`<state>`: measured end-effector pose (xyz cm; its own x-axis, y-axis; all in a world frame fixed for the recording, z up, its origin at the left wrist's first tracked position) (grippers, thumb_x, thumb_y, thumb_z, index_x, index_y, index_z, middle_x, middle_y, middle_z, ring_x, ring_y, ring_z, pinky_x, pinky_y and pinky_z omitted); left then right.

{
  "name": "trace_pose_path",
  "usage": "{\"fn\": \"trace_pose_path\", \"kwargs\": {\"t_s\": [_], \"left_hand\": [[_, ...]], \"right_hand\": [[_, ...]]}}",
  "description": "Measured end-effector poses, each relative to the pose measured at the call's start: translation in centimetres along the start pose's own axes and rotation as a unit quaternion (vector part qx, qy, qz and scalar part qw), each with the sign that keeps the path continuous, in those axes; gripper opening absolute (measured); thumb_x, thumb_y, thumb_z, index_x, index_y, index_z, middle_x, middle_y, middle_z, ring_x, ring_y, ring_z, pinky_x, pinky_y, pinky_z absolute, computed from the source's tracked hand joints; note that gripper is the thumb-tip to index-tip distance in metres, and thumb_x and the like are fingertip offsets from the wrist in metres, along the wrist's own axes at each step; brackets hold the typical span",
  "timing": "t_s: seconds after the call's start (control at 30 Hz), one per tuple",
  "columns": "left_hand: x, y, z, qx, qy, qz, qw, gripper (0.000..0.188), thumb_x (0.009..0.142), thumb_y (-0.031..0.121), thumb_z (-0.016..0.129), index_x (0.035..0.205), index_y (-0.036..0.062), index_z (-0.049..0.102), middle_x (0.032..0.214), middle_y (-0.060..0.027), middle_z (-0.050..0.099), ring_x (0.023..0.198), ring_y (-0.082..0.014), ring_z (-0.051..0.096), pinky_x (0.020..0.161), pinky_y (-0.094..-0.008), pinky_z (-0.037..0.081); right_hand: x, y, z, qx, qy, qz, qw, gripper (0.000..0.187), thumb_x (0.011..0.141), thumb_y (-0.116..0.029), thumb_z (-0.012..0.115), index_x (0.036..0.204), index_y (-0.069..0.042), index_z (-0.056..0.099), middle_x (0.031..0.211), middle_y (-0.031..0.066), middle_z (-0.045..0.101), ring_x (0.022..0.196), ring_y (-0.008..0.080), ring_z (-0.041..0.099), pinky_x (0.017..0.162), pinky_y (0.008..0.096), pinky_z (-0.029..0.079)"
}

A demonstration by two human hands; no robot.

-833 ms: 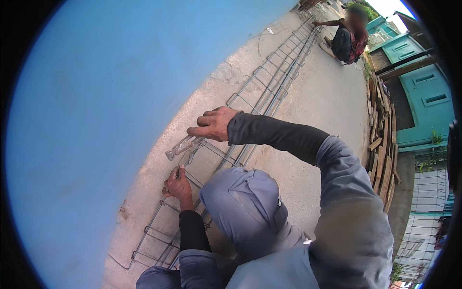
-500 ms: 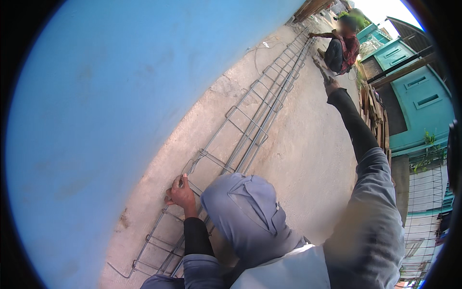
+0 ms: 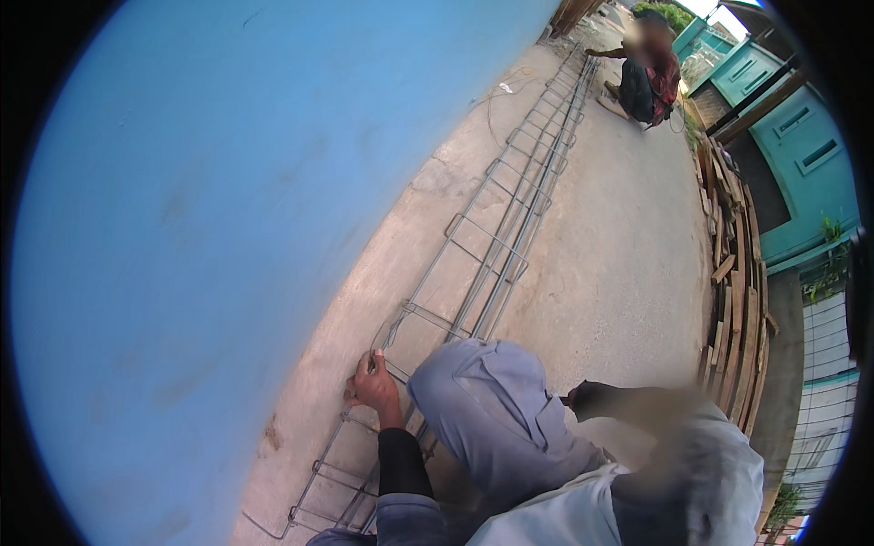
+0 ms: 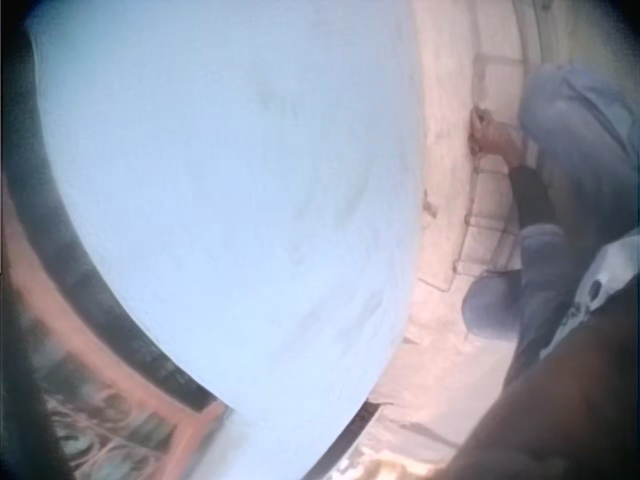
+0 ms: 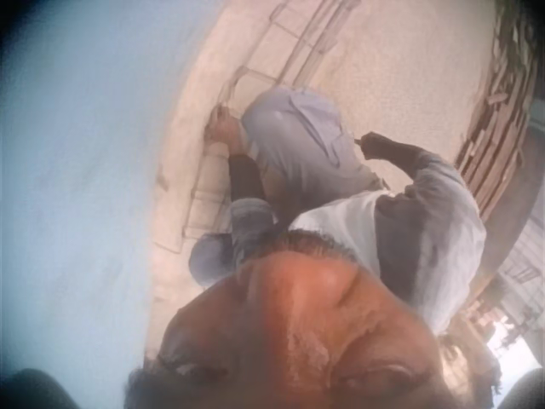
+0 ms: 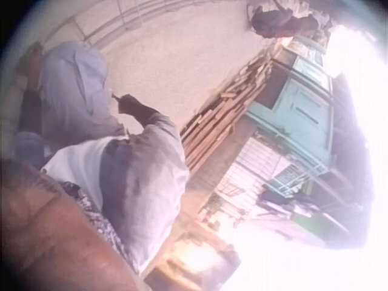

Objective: The person moves wooden planks and then sits on the floor to assemble a rebar mesh. They use pliers to tie wire at the intersections of the rebar grid.

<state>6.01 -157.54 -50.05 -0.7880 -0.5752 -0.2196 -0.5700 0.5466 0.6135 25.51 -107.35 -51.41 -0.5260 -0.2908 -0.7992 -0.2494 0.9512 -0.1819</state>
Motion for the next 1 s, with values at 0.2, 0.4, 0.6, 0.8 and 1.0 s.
{"fn": "trace_pose_path", "kwargs": {"t_s": [0.2, 0.4, 0.6, 0.8, 1.0], "left_hand": [[1.0, -0.2, 0.3, 0.013, 0.021, 0.008, 1.0, 0.035, 0.088, 0.054, 0.065, 0.1, 0.0236, 0.077, 0.089, 0.0025, 0.074, 0.1, -0.0225, 0.054, 0.103, -0.0513, 0.02], [1.0, -0.7, 0.9, 0.007, -0.053, -0.006, 0.999, 0.036, 0.088, 0.054, 0.064, 0.106, 0.0245, 0.075, 0.096, 0.0043, 0.074, 0.106, -0.0233, 0.055, 0.101, -0.0519, 0.021], [0.1, -0.4, -0.5, 0.025, -0.13, 0.022, 0.991, 0.053, 0.087, 0.046, 0.069, 0.133, 0.0238, 0.058, 0.128, -0.0065, 0.063, 0.127, -0.0288, 0.045, 0.105, -0.0559, 0.02], [-2.5, -0.3, -8.6, 0.108, -0.119, 0.043, 0.986, 0.079, 0.082, 0.02, 0.074, 0.15, 0.021, 0.035, 0.15, -0.0126, 0.041, 0.14, -0.032, 0.032, 0.11, -0.0622, 0.018], [-9.8, -0.6, -22.0, 0.028, -0.189, 0.06, 0.98, 0.052, 0.083, 0.006, 0.068, 0.134, 0.0064, 0.055, 0.131, -0.018, 0.053, 0.12, -0.0332, 0.052, 0.098, -0.0424, 0.043]], "right_hand": [[1.6, -3.0, 2.1, 0.062, -0.058, 0.155, 0.984, 0.026, 0.074, -0.025, 0.066, 0.087, -0.003, 0.07, 0.083, 0.0166, 0.067, 0.074, 0.0338, 0.067, 0.068, 0.0469, 0.054], [1.1, -5.9, 1.0, 0.039, -0.11, 0.165, 0.979, 0.03, 0.077, -0.022, 0.064, 0.097, 0.0, 0.069, 0.094, 0.0181, 0.067, 0.086, 0.0331, 0.067, 0.074, 0.0459, 0.055], [-0.6, -8.3, -0.7, -0.037, -0.17, 0.128, 0.976, 0.035, 0.079, -0.019, 0.062, 0.106, 0.003, 0.068, 0.106, 0.0196, 0.066, 0.098, 0.0324, 0.067, 0.081, 0.045, 0.055], [-2.8, -11.5, -6.4, 0.149, -0.082, 0.257, 0.951, 0.029, 0.081, -0.015, 0.061, 0.103, 0.002, 0.068, 0.107, 0.0195, 0.067, 0.105, 0.0322, 0.067, 0.087, 0.0411, 0.055], [-6.3, -13.4, -15.1, 0.212, -0.021, 0.297, 0.931, 0.025, 0.085, -0.017, 0.055, 0.103, -0.001, 0.062, 0.102, 0.0215, 0.07, 0.098, 0.0354, 0.069, 0.083, 0.0446, 0.055]]}}
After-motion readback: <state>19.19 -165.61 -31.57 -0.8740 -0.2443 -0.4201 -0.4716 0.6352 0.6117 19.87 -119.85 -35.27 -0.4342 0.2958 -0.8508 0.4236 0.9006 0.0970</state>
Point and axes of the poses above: each hand's wrist, its own x-axis towards the middle knuckle, its own z-axis out of the palm, y = z × x, the point moved 3 cm from there along x, towards the middle knuckle
